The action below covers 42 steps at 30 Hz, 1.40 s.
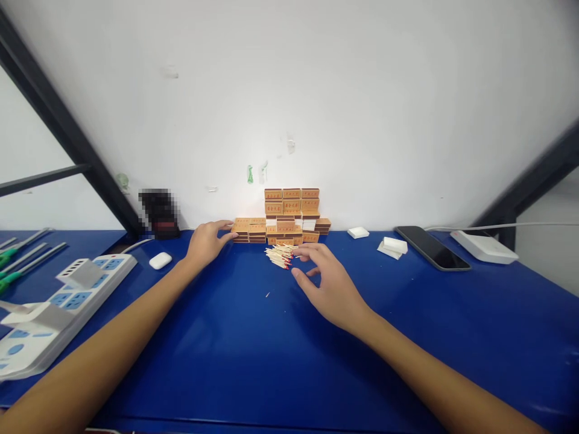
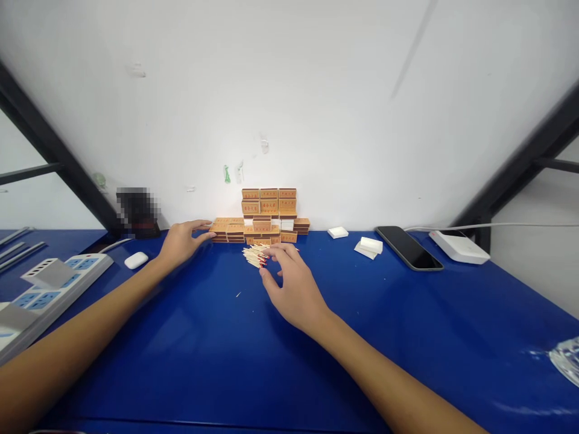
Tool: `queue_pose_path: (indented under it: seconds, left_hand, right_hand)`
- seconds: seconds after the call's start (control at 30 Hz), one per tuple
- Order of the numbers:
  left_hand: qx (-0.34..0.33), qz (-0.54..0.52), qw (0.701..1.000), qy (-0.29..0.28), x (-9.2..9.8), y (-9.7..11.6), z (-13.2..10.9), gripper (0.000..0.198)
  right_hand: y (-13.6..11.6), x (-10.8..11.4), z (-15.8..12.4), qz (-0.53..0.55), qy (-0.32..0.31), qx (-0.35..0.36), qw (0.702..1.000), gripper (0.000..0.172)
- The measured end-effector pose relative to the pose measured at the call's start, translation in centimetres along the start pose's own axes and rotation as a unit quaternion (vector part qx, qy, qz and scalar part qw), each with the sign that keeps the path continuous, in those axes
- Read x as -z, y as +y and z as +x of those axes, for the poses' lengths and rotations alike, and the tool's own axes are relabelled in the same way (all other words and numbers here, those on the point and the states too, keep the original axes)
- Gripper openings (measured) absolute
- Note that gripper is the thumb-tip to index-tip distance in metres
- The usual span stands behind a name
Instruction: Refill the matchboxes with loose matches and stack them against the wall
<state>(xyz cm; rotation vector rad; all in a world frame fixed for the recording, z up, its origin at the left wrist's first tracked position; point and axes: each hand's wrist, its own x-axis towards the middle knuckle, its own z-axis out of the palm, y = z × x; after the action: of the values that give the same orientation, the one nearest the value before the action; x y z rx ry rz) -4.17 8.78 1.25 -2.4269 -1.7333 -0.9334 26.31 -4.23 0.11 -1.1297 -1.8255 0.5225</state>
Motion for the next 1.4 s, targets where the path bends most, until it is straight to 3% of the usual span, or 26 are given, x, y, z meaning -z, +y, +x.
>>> queue_pose_path:
  seconds: [0.17, 0.37, 0.43, 0.5, 0.6, 0.67, 0.8, 0.9, 1.07, 1.2, 1.3, 1.4]
  left_hand:
    - [0.012, 0.020, 1.000, 0.009, -0.3, 1.1, 0.3, 0.036]
    - [0.008, 0.074, 0.997, 0.026, 0.2, 2.4, -0.9, 0.051]
    - [-0.040, 0.092, 0.994, 0.035, 0.5, 3.3, -2.0, 0.046]
    - [-0.119, 0.077, 0.990, 0.024, 0.7, 4.2, -3.3, 0.028]
    - [-0.176, 0.039, 0.983, 0.030, 0.7, 5.1, -5.0, 0.029]
    - [-0.192, 0.023, 0.980, 0.035, 0.6, 5.1, -5.6, 0.028]
    - [-0.248, 0.001, 0.969, 0.011, 0.3, 4.2, -5.7, 0.023]
    - [-0.267, 0.003, 0.964, 0.005, 0.2, 3.6, -5.6, 0.022]
    - [-0.282, 0.004, 0.959, -0.015, 0.2, 3.7, -5.8, 0.015]
    - [-0.277, 0.002, 0.960, -0.035, 0.3, 4.0, -5.8, 0.014]
    - [-0.275, 0.002, 0.961, -0.041, 0.4, 4.1, -5.9, 0.016]
    - [-0.277, 0.004, 0.960, -0.049, 0.4, 4.4, -6.0, 0.016]
  right_hand:
    - [0.4, 0.0, 0.3, -0.006, -0.006, 0.006, 1.000, 0.022]
    - [0.8, 0.6, 0.8, -0.043, -0.021, -0.003, 0.999, 0.015]
    - [1.1, 0.9, 0.9, -0.086, -0.022, -0.006, 0.996, 0.014]
    - [1.7, 1.2, 1.1, -0.130, -0.024, -0.008, 0.991, 0.015]
    - [2.9, 2.0, 1.7, -0.179, -0.021, -0.015, 0.983, 0.017]
    - [4.0, 2.7, 2.4, -0.191, -0.002, -0.044, 0.981, 0.016]
    - [6.8, 4.7, 4.9, -0.169, 0.071, -0.177, 0.967, 0.020]
    - [8.7, 6.0, 6.7, -0.178, 0.088, -0.229, 0.953, 0.026]
    - [10.0, 7.6, 8.5, -0.240, 0.066, -0.256, 0.934, 0.015]
    - [10.3, 10.6, 9.4, -0.328, 0.064, -0.260, 0.906, 0.012]
    - [10.7, 13.3, 9.4, -0.369, 0.023, -0.260, 0.892, 0.008]
    - [11.2, 14.5, 9.0, -0.394, -0.015, -0.256, 0.883, 0.010]
